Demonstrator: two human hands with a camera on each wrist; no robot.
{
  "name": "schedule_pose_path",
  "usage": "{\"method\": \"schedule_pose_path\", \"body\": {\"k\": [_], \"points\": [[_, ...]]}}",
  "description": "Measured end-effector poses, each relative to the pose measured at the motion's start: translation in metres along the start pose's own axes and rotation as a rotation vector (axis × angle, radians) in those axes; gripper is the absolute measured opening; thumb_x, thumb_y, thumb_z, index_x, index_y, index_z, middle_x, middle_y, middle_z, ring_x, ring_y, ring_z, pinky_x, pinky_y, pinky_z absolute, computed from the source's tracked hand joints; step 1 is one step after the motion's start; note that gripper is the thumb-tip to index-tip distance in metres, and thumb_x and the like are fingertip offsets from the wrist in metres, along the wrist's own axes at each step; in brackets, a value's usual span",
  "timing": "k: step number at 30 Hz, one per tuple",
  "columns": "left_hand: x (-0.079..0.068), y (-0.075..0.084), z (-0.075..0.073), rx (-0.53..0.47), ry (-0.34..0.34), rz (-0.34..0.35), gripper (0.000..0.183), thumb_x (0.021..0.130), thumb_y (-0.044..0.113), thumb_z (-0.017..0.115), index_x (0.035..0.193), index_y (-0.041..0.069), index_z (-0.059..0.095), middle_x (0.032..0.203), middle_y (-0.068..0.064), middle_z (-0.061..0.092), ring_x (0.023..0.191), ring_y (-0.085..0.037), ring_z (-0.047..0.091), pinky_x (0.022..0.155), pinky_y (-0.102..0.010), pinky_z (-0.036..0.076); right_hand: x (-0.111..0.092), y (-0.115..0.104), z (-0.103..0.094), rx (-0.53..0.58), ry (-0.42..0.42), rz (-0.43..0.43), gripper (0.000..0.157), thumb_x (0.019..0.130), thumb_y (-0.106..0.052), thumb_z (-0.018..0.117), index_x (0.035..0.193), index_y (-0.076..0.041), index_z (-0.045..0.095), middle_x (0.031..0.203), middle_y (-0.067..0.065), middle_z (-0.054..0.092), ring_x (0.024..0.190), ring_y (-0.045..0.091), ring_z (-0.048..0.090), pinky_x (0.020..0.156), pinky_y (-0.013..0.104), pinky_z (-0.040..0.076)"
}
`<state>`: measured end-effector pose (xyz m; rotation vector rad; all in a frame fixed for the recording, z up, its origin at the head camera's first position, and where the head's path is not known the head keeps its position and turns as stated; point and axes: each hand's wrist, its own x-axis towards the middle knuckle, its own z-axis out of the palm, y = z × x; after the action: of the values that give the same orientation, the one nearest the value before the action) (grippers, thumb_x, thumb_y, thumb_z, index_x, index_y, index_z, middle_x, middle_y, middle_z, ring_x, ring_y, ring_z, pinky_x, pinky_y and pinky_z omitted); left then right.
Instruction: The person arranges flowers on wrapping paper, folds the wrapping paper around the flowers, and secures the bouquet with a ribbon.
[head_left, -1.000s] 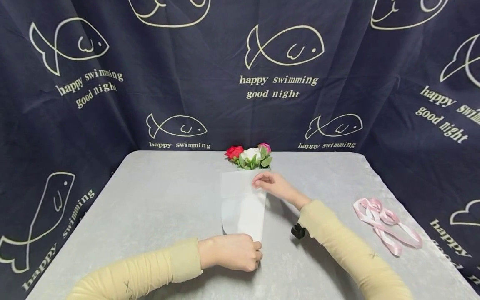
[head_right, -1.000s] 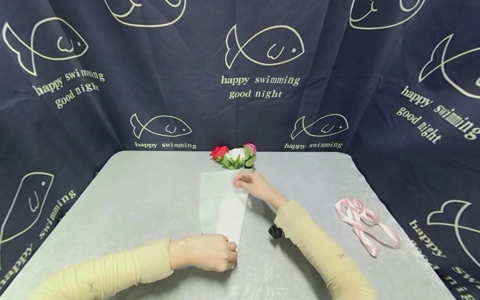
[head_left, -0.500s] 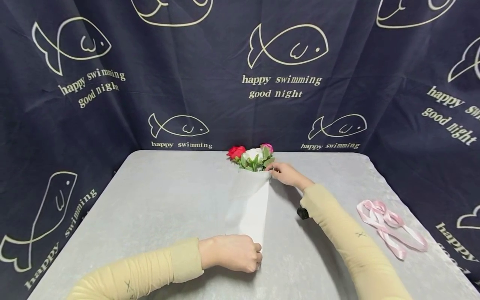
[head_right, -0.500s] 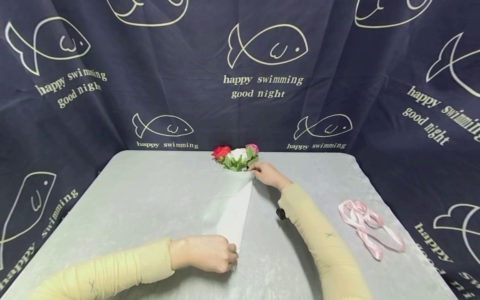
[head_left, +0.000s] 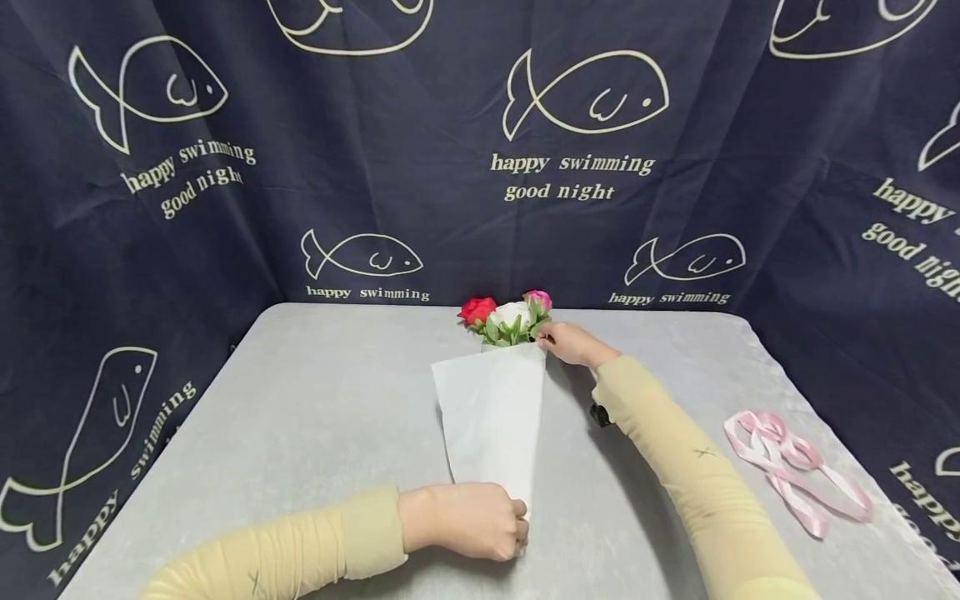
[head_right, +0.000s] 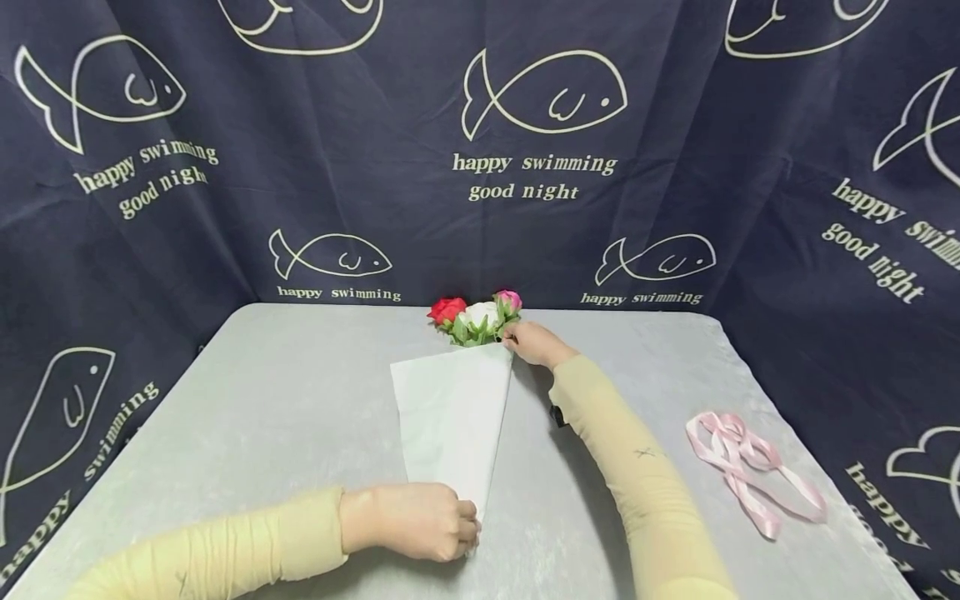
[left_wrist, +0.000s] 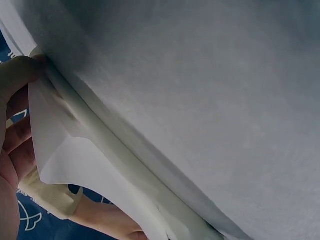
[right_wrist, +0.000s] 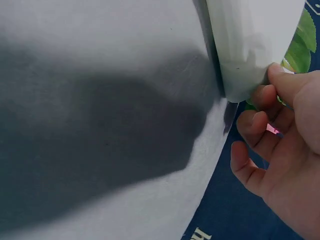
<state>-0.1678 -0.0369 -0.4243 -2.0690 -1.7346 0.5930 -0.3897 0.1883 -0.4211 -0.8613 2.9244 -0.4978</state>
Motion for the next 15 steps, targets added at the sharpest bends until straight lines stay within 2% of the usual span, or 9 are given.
{"method": "schedule_pose_path", "body": {"k": [6,10,15], "points": [[-0.001,0.001,0.000,-0.031,0.005,-0.018,0.025,0.091,0.028,0.052,0.076,0.036,0.069,0.081,0.019,0.062,0.070,0.000,0.052,0.054,-0.014,0.042,0.003,-0.005,0.002,-0.080,-0.034,0.014,0.018,0.095,-0.012,0.053,0.100,-0.002,0.067,0.094,0.011,0.068,0.081,0.023,0.062,0.077,0.039,0.049],[-0.002,0.000,-0.001,-0.052,-0.012,-0.033,0.021,0.091,0.031,0.053,0.078,0.035,0.070,0.081,0.020,0.061,0.069,0.001,0.052,0.055,-0.014,0.042,0.001,-0.005,0.008,-0.052,0.020,0.031,0.017,0.095,-0.014,0.055,0.102,-0.003,0.066,0.096,0.011,0.068,0.086,0.024,0.063,0.080,0.040,0.049],[-0.002,0.000,0.000,-0.090,-0.021,-0.052,0.020,0.093,0.032,0.052,0.083,0.032,0.069,0.079,0.019,0.060,0.068,0.002,0.051,0.056,-0.013,0.043,-0.009,-0.010,0.006,0.033,0.105,0.039,0.021,0.093,-0.014,0.057,0.112,-0.004,0.060,0.098,0.012,0.066,0.085,0.024,0.063,0.075,0.041,0.049]]}}
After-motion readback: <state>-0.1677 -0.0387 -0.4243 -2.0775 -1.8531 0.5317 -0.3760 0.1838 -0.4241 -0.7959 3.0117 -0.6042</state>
